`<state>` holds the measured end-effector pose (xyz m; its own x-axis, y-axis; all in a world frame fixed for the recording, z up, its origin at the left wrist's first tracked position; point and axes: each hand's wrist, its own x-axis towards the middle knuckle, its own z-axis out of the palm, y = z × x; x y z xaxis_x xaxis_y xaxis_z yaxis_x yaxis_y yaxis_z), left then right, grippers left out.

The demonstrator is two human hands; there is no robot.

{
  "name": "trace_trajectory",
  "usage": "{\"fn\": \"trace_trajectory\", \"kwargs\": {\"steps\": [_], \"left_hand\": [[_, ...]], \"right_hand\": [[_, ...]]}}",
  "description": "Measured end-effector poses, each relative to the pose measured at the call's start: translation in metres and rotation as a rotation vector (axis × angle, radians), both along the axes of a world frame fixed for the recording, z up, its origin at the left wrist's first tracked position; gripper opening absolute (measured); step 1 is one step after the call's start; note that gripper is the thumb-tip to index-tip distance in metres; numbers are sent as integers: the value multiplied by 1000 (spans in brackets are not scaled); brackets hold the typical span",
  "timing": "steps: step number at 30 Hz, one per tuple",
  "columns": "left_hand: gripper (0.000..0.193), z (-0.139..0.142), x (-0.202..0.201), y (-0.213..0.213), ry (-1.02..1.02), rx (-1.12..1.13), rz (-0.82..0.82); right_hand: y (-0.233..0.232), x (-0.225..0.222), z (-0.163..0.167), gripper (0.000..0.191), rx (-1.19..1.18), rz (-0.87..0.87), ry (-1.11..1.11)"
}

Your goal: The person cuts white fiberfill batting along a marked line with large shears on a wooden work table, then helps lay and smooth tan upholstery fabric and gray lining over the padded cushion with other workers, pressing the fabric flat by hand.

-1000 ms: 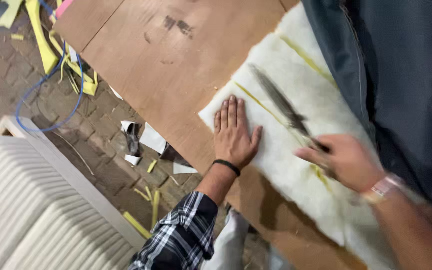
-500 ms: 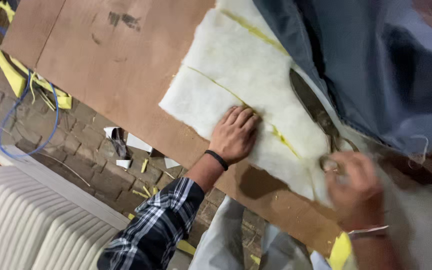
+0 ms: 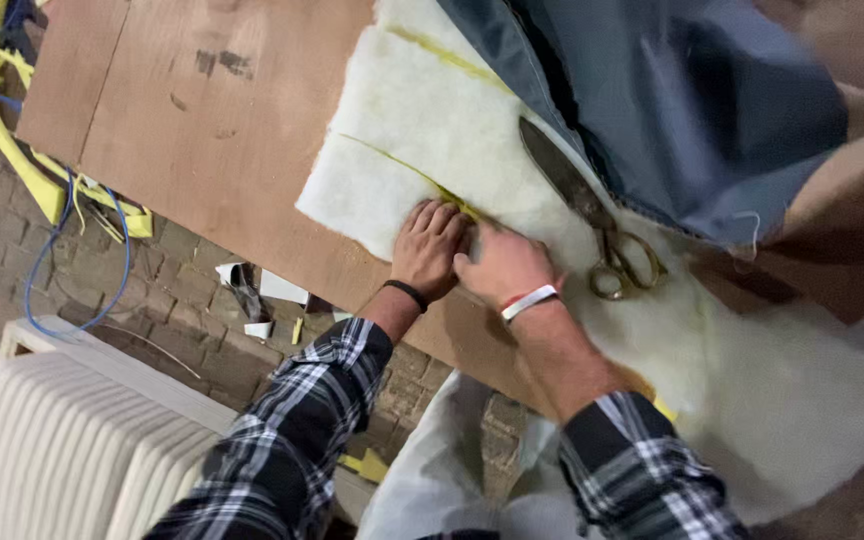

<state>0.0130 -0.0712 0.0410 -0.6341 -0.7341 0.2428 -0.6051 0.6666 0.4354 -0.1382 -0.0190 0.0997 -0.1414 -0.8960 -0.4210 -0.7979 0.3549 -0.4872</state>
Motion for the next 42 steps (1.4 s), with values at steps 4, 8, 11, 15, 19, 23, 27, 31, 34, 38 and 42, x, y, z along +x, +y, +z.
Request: {"fn": "trace_trajectory", "kwargs": {"steps": [4,8,11,15,19,23,27,31,34,38,42], "left_hand": [[27,6,0,7,30,22,-13],[28,19,-7,8,0,-27,10],[23,28,-20,6,37,140,114],[38,43,-24,10,114,280,181],[40,68,17,38,161,330,52],[38,98,76,68,157,465,156],[33,129,113,73,225,676,485],[28,170,137,87,229,608,514],[25,197,150,96,263,571,558],[27,220,175,121,310,700,687],[29,224,230,144,502,788,816]], "right_hand": [[45,-19,20,66,233,-97,97],[88,-39,40,67,376,-231,88],[110,-45,41,68,455,-293,63],[122,-50,26,62,386,-274,56],[126,-58,22,48,322,-299,151],[123,-72,37,42,209,-444,94],[97,-102,37,38,-363,-270,136],[51,-119,9,51,-122,-111,276],[16,-132,8,55,-51,-41,228],[-9,-144,32,53,326,-8,42],[-11,-109,74,44,187,-118,-21]]}}
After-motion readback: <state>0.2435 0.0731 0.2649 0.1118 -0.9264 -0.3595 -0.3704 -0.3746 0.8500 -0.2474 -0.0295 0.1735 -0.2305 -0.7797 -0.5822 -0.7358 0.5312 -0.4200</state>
